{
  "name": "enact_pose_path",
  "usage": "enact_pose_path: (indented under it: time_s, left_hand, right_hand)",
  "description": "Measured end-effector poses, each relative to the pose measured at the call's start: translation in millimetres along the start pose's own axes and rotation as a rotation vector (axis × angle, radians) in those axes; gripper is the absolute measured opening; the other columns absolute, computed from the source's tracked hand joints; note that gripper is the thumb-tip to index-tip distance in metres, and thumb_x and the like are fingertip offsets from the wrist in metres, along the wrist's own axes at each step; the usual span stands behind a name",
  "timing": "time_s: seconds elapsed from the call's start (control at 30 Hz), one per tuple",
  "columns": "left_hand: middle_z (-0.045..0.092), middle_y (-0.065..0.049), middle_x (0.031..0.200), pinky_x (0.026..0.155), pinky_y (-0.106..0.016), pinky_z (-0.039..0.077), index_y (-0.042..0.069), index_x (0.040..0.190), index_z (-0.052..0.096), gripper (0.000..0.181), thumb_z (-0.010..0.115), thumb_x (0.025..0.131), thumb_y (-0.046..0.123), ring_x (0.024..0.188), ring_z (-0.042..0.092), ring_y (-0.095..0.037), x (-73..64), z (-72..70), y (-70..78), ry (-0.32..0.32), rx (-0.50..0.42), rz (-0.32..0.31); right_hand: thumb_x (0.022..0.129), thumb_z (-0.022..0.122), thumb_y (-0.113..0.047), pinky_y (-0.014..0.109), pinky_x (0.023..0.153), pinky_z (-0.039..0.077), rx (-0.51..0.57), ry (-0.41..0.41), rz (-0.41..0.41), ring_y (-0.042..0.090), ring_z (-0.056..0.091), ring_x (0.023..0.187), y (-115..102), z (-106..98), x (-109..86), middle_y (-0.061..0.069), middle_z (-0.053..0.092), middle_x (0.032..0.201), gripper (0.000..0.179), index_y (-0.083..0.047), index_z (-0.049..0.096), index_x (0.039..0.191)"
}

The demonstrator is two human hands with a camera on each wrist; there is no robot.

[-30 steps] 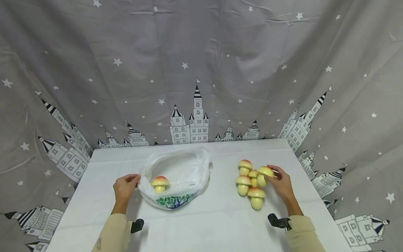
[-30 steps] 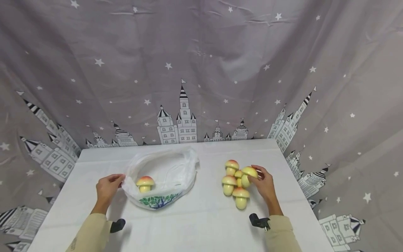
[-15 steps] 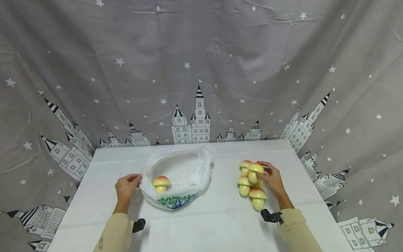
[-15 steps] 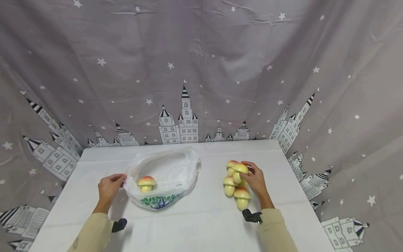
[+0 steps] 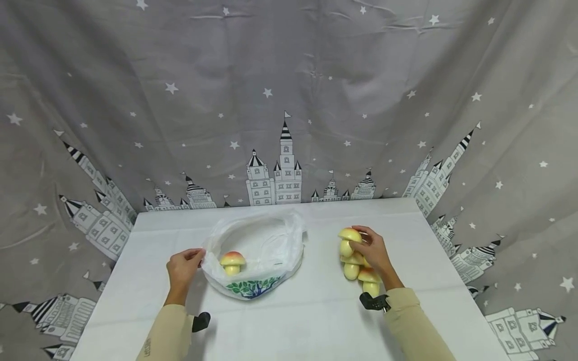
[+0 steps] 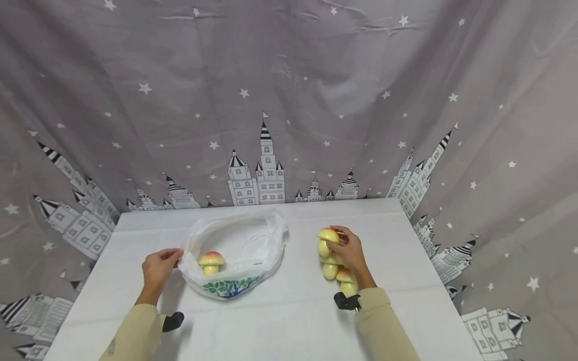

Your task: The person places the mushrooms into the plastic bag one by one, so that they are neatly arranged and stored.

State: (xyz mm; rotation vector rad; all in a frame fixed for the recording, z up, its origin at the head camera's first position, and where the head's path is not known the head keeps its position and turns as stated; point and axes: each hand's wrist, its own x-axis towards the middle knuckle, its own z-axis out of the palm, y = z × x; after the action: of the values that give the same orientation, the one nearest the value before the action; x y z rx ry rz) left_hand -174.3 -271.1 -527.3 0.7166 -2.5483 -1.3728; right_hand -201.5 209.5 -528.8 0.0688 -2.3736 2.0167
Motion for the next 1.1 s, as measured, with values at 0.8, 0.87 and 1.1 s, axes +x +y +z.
enact_pose_path:
  time_s: [0.8,0.87,1.1]
  left_hand:
    - [0.07,-0.009,0.096,0.059,-0.018,0.051,0.01,0.106,0.072,0.035,0.062,0.092,0.041,0.078,0.064,-0.015,62.4,43.1,-85.5,0.062,0.092,0.025]
    - [0.07,-0.01,0.097,0.059,-0.018,0.051,0.009,0.107,0.071,0.037,0.062,0.092,0.042,0.078,0.064,-0.015,61.8,42.9,-85.2,0.061,0.087,0.027]
    - [0.07,-0.009,0.096,0.059,-0.017,0.05,0.01,0.107,0.071,0.035,0.063,0.092,0.04,0.078,0.063,-0.016,60.4,41.9,-83.9,0.061,0.072,0.018]
  right_hand:
    - [0.084,0.068,0.002,0.021,0.081,0.051,-0.033,-0.161,-0.001,0.031,0.061,0.107,-25.6,44.4,13.6,0.026,0.053,0.129,0.045,0.007,0.055,0.127]
    - [0.084,0.069,0.001,0.022,0.082,0.051,-0.025,-0.151,0.002,0.032,0.059,0.109,-17.8,48.5,18.9,0.024,0.054,0.129,0.045,0.005,0.057,0.126]
    - [0.081,0.07,0.005,0.024,0.082,0.052,0.001,-0.188,-0.016,0.034,0.058,0.11,-18.5,61.0,24.4,0.025,0.055,0.126,0.044,0.009,0.057,0.123]
